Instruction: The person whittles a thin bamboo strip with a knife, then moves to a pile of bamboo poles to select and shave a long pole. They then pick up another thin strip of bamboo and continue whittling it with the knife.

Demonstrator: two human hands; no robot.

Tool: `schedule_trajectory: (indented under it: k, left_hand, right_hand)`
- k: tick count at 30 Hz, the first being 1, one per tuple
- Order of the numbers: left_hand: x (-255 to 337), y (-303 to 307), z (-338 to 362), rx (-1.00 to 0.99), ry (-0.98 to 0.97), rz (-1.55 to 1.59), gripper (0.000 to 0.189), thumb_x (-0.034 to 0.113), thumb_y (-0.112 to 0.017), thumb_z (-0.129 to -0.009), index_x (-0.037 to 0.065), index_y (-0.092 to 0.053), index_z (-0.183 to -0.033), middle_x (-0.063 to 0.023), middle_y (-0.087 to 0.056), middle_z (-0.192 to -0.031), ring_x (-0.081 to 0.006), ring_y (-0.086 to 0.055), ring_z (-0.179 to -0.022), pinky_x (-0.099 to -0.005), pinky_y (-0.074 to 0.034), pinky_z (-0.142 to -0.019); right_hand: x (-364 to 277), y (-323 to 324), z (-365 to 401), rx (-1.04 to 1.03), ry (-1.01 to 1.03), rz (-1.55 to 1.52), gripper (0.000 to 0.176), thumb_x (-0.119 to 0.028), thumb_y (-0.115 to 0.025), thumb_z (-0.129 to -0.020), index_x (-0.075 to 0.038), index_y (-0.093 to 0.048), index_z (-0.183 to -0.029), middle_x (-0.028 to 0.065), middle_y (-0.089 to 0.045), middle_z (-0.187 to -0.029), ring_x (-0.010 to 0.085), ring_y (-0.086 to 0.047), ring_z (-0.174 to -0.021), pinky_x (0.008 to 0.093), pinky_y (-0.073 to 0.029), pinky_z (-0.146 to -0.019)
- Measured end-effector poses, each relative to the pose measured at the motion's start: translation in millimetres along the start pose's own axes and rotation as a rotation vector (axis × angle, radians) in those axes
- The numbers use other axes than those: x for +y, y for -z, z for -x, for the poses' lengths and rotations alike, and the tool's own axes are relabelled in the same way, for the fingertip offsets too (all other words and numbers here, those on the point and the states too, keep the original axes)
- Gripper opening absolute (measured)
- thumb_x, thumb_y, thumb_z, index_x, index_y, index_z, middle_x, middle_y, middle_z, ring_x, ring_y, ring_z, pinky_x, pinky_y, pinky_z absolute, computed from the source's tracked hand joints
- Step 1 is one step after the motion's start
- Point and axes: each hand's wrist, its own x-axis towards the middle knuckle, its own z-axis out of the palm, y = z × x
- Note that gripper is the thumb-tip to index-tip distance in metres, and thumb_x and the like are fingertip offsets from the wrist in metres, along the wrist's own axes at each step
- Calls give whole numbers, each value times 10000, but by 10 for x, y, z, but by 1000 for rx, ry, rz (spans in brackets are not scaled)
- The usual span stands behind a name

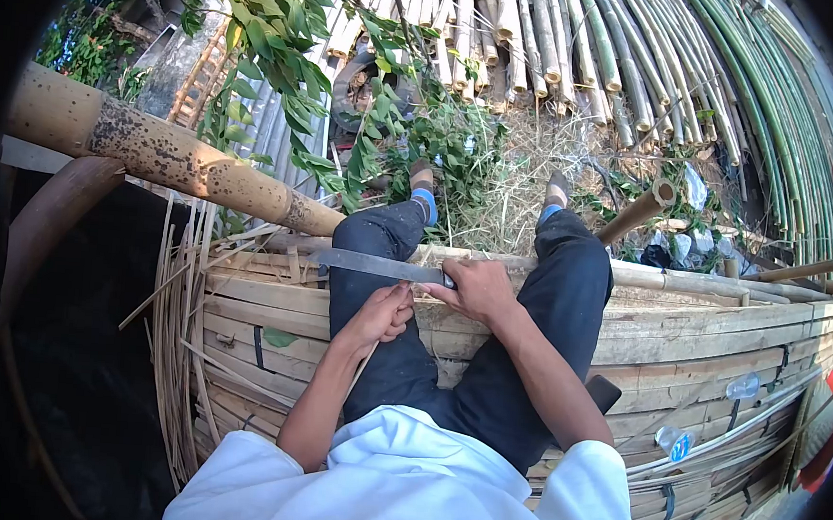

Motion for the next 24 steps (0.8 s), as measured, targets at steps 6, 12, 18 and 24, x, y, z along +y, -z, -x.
schedule_trajectory:
  k: [6,12,18,24]
  left_hand:
    - [-15,-13,42,-2,10,-1,407,454,-316,-1020,168,-368,-734,96,-249,-542,-16,-191,-413,-219,-126,-363]
    - [-73,-24,7,55,0,-34,409,462,-322,-1016,165,-367,-739,92,-258,-532,-14,-198,-403,-217,-124,-363]
    - [-63,-34,27,93,-2,-39,403,458,-332,-1015,166,-365,-739,95,-255,-540,-14,-200,-402,-216,-132,-359]
    - [-71,-30,-76,114,-14,-35,398,448,-332,-1017,168,-366,-738,99,-257,-547,-13,-205,-405,-213,-132,-356]
  right_hand:
    - [-13,-81,10,35,54,64,528,-569,-577,-834,-64,-566,-681,116,-583,-554,316,-593,-502,426,-461,-480]
    - [70,-164,4,33,78,159,559,-594,-553,-836,-67,-568,-649,113,-560,-505,312,-576,-458,419,-444,-441]
    - [159,-196,-6,-1,41,200,572,-615,-532,-843,-77,-581,-657,124,-560,-499,315,-589,-470,414,-455,-446]
    - [179,-206,-35,-11,-46,217,593,-636,-508,-846,-77,-590,-665,129,-558,-491,317,-598,-481,424,-461,-456]
